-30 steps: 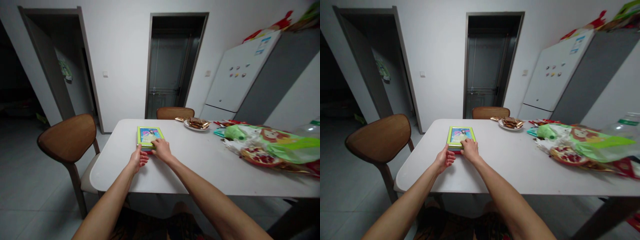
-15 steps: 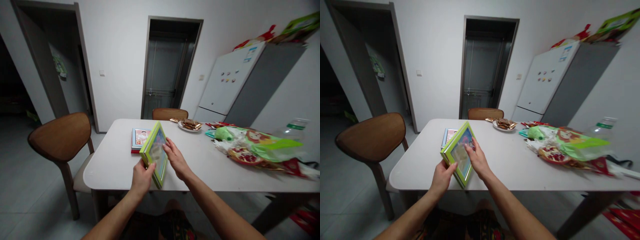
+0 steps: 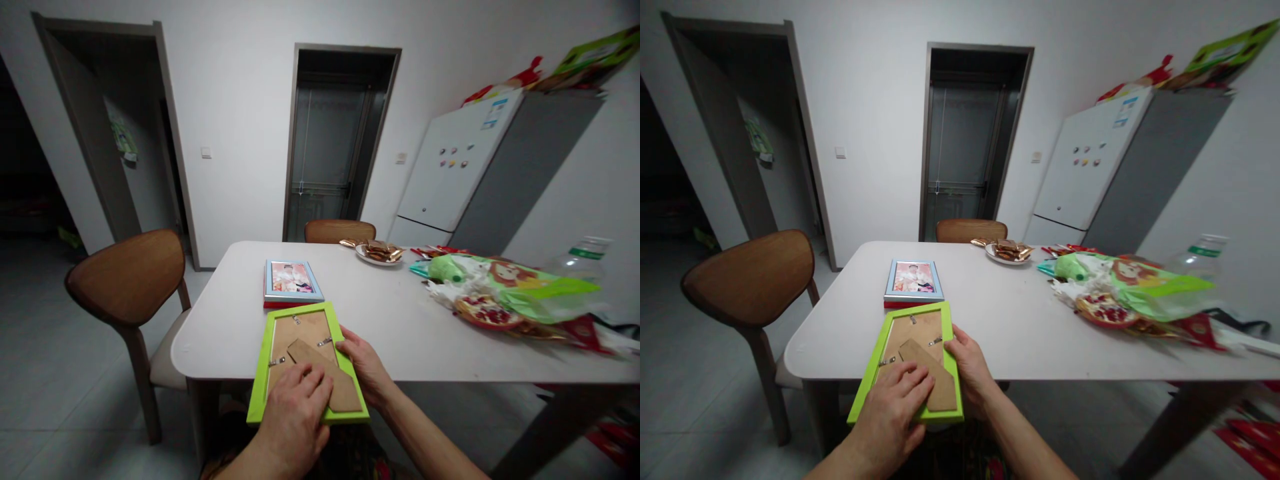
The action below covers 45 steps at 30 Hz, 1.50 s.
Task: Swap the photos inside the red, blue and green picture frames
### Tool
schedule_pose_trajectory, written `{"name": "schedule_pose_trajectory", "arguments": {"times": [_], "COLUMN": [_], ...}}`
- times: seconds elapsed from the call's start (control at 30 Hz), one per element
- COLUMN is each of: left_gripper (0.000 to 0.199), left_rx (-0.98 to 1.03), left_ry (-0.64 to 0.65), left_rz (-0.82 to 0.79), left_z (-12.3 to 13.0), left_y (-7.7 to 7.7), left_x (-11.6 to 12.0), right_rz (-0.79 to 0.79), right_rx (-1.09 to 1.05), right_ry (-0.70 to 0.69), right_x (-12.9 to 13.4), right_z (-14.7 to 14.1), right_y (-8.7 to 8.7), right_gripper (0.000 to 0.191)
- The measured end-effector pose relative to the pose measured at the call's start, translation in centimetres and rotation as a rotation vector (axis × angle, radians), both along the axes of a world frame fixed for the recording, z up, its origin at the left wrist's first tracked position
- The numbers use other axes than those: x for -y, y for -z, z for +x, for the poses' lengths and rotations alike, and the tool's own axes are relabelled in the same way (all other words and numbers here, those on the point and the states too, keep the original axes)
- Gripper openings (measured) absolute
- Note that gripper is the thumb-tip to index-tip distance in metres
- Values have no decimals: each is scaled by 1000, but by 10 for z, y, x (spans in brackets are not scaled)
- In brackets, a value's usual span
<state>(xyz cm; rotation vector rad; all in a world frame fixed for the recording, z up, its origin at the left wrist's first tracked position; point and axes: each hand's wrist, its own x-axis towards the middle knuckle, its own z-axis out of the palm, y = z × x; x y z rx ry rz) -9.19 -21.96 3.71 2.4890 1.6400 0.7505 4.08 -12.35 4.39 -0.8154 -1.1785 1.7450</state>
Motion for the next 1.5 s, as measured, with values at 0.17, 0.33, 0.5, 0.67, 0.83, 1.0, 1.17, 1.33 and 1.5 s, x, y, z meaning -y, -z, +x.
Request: {"name": "schedule_pose_trajectory", "arguments": {"times": [0.17,0.33,0.5,0.67,0.83,1.0,1.17,1.33,1.5], "left_gripper": [53,52,50,49,65,63,66,75,85], "left_rx": [-83,-129,-140,-118,-51,47,106,207,271], "left_ry": [-5,-28,-25,7,-160,-194,-183,-199,-239], "left_rz": [-48,-56,-47,-89,-134,-173,-115,-71,-85], "left_z": [4,11,11,0,-39,-64,-65,-65,-61], "left_y": [22,29,34,27,13,19,30,39,40], "left_x": [-15,-22,-23,-18,-11,-14,-16,-16,-15], "right_rz": [241,588,699,783,894,900,923,919,1061], "right_rx": [479,996,1194,1241,1250,1285,1293,1344,1188], "right_ry": [114,271,246,238,186,130,156,220,77], "right_x": [-31,-49,-49,-46,-44,-46,-47,-40,-17], "right_z": [0,-3,-6,-4,-4,-9,-10,-15,-44], "right_y": [29,43,46,47,41,36,35,30,24], "right_gripper": [53,55,49,43,36,28,26,26,22]}}
